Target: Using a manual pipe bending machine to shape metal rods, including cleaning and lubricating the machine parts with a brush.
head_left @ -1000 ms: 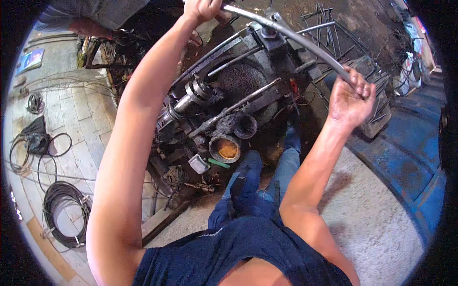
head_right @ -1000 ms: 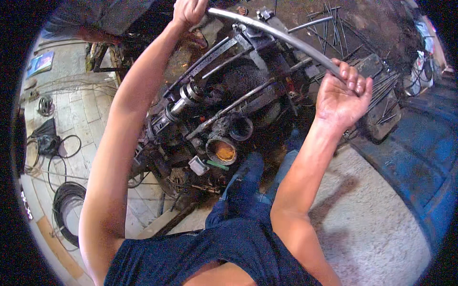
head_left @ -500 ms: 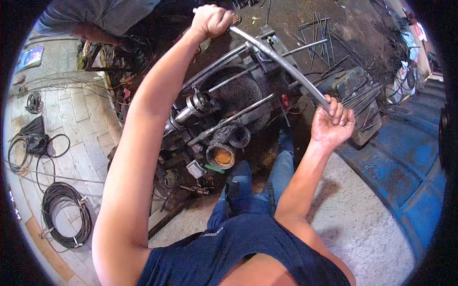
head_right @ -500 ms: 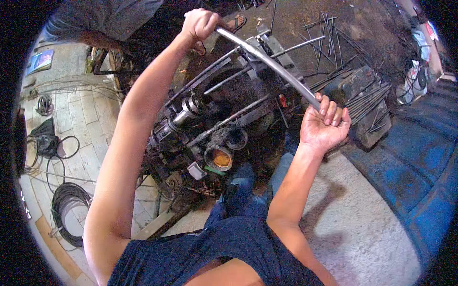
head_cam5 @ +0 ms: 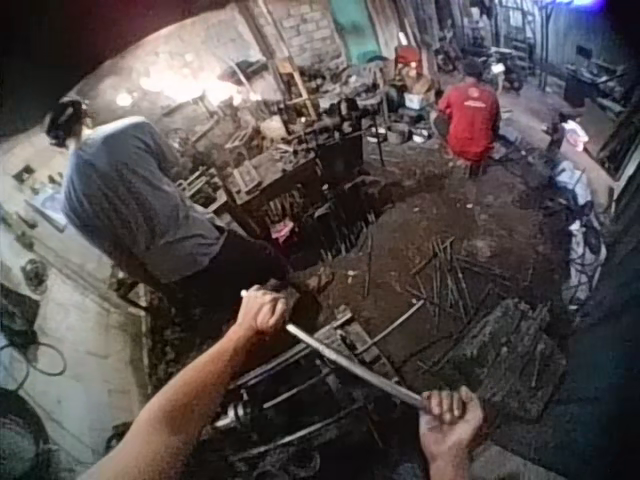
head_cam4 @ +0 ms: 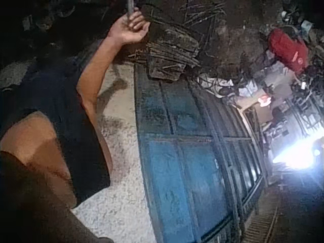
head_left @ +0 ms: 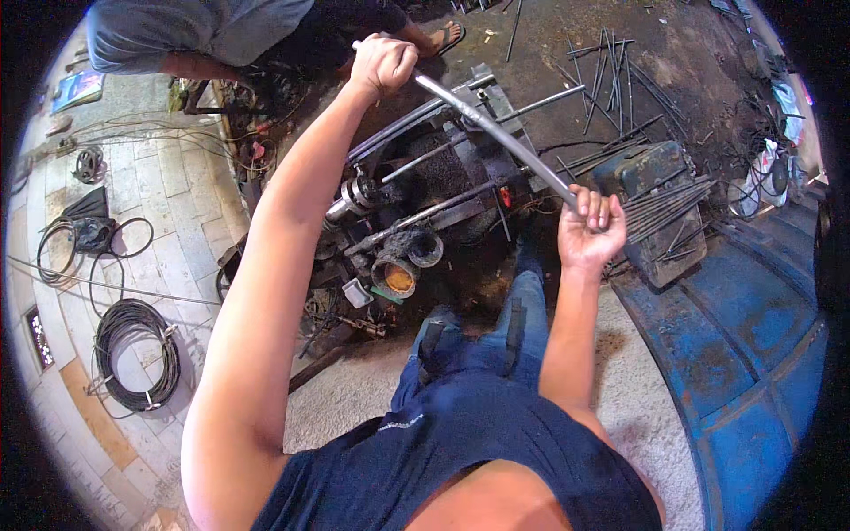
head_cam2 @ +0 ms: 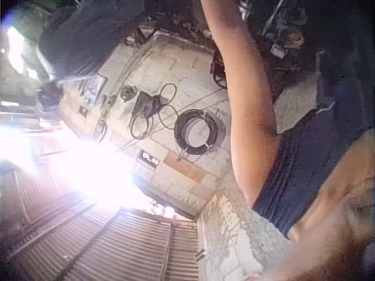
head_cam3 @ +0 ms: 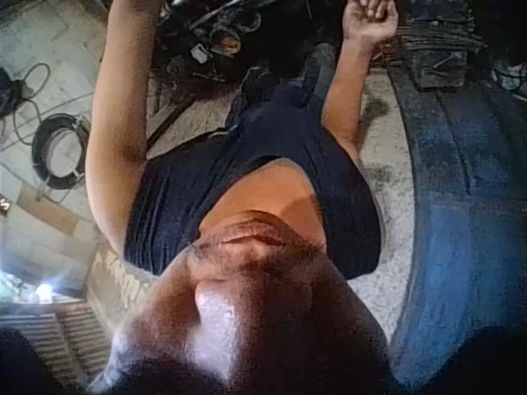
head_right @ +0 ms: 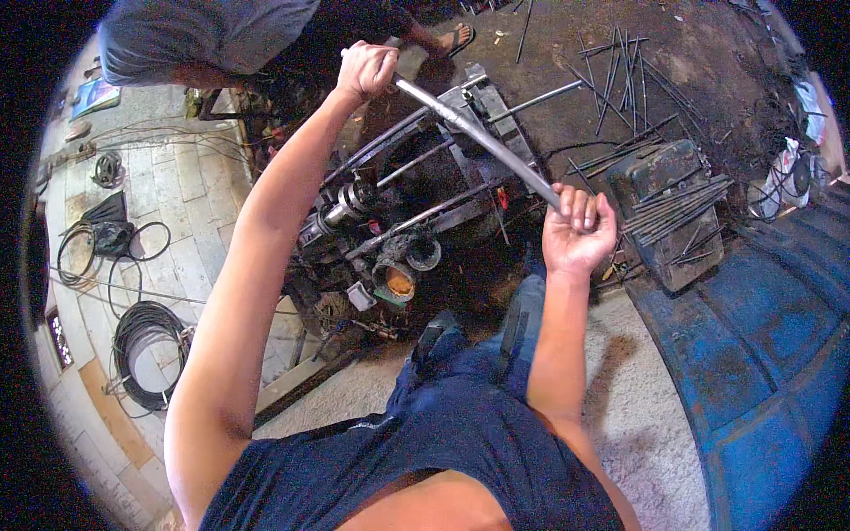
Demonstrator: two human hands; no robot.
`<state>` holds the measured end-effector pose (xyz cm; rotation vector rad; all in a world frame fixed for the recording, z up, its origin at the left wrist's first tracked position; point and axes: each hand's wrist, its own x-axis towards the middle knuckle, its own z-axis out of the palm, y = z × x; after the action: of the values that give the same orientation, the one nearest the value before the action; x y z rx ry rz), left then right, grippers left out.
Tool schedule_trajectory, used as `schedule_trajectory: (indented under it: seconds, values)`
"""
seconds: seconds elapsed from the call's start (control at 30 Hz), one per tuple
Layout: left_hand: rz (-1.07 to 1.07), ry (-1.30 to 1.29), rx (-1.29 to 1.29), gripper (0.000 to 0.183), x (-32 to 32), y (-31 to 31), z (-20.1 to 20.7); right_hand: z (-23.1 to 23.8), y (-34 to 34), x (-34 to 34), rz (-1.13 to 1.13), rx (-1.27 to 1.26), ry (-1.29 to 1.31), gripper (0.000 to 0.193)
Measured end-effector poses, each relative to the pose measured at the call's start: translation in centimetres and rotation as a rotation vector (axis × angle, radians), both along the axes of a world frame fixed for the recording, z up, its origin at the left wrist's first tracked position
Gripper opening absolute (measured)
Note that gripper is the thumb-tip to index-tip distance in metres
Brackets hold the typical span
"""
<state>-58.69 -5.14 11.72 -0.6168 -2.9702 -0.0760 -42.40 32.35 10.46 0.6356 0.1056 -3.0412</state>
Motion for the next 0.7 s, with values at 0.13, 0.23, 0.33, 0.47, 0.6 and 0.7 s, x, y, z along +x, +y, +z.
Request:
schedule_trajectory:
  seconds: [0.13, 0.23, 0.33, 0.47, 0.6, 0.7]
  values:
    - [0.113, 0.066, -0.041, 0.031, 1.9, 0.9, 0.9, 1.1, 2.2, 0.0, 0.323, 0.336, 0.128, 0.024]
    - [0.306, 0.264, 0.087, 0.042, 6.0, 2.8, 2.0, 2.8, 4.0, -1.7, 0.582, 1.029, 0.253, 0.013]
    - [0.383, 0.350, 0.366, 0.048, 14.2, 4.0, 3.3, 4.1, 2.5, -2.8, 0.562, 1.618, 0.382, 0.019]
    - [0.663, 0.372, 0.603, 0.043, 30.3, 4.1, 3.5, 5.1, -1.6, -2.3, 0.475, 2.123, 0.691, 0.041]
    - [1.181, 0.270, 0.823, 0.038, 47.9, 3.1, 0.4, 4.8, -4.5, 1.2, 0.313, 2.522, 0.766, 0.047]
    - [1.395, 0.188, 0.940, 0.037, 59.4, 1.2, -2.5, 3.4, -6.2, 5.8, -0.076, 2.323, 0.651, 0.042]
